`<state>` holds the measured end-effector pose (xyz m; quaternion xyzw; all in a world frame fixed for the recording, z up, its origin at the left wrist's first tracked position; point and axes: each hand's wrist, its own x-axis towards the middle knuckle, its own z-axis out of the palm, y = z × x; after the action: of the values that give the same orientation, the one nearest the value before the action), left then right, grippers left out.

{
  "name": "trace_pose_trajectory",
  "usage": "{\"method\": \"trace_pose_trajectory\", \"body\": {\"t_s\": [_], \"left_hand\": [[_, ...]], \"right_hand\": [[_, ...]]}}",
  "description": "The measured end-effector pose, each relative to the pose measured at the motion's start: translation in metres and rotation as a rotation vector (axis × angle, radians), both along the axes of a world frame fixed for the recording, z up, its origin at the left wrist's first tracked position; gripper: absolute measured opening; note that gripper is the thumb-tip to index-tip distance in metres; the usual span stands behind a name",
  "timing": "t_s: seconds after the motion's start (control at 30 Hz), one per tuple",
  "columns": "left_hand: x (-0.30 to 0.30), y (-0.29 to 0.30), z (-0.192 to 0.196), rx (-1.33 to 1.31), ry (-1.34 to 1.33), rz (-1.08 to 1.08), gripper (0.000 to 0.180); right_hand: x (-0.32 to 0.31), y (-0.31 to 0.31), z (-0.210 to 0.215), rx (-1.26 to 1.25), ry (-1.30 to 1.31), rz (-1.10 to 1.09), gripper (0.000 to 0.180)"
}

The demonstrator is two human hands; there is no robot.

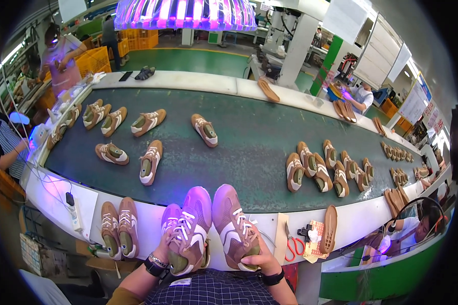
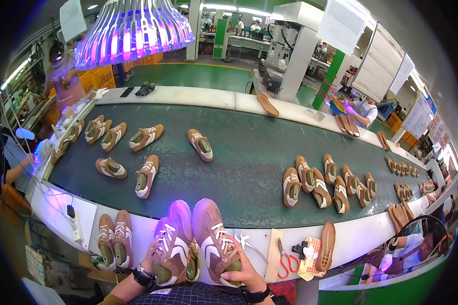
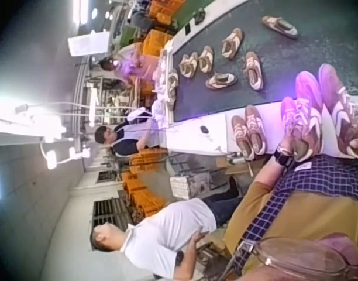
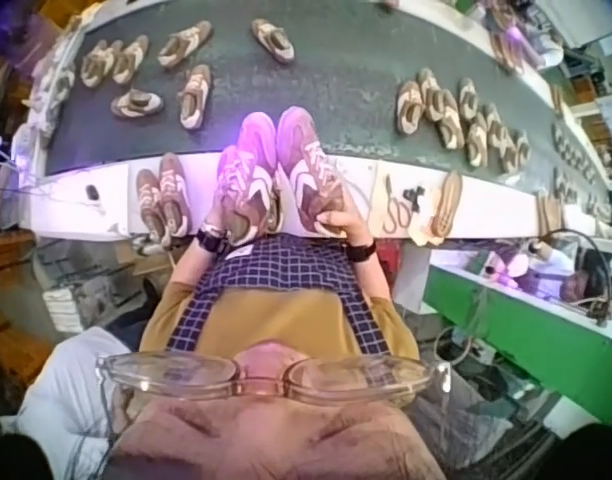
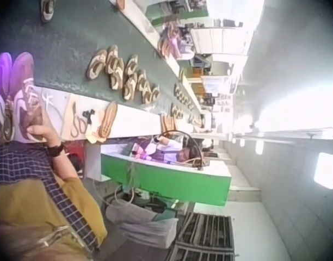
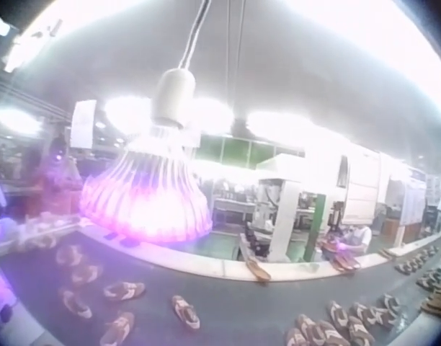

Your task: Inspecting and organizing finished shoes on a conveyor belt in a shoe factory.

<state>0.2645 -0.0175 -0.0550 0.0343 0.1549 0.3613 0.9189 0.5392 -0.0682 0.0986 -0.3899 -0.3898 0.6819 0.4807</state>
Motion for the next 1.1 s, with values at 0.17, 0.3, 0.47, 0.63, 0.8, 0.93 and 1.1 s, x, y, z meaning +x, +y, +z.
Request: {"method": "trace_pose_trajectory", "body": {"t_s": [0.17, 0.3, 0.47, 0.63, 0.8, 0.93, 1.1], "left_hand": [[-0.001, -0.005, -0.016, 0.009, -0.006, 0.011, 0.076], [-0.01, -0.029, -0.037, -0.008, -0.002, 0.014, 0.077], [-0.006, -0.031, -0.042, -0.052, 0.01, 0.032, 0.079], [-0.013, -0.044, -0.041, -0.097, 0.024, 0.076, 0.08], [-0.011, -0.052, 0.012, 0.057, -0.009, 0.058, 0.074], [-0.009, -0.055, 0.038, 0.23, -0.08, 0.068, 0.066], [-0.005, -0.055, 0.065, 0.16, 0.407, -0.01, 0.101]], "right_hand": [[0.007, 0.001, -0.013, -0.092, 0.076, 0.044, 0.1], [0.011, -0.002, -0.031, -0.178, 0.164, 0.059, 0.097], [0.008, -0.002, -0.038, -0.268, 0.174, 0.122, 0.096], [-0.012, 0.005, -0.017, -0.251, 0.263, 0.112, 0.058], [-0.015, 0.012, -0.023, -0.274, 0.23, 0.151, 0.042], [-0.016, 0.016, -0.036, -0.175, 0.248, 0.222, 0.048], [-0.014, 0.015, -0.032, -0.264, 0.26, 0.189, 0.06]]}}
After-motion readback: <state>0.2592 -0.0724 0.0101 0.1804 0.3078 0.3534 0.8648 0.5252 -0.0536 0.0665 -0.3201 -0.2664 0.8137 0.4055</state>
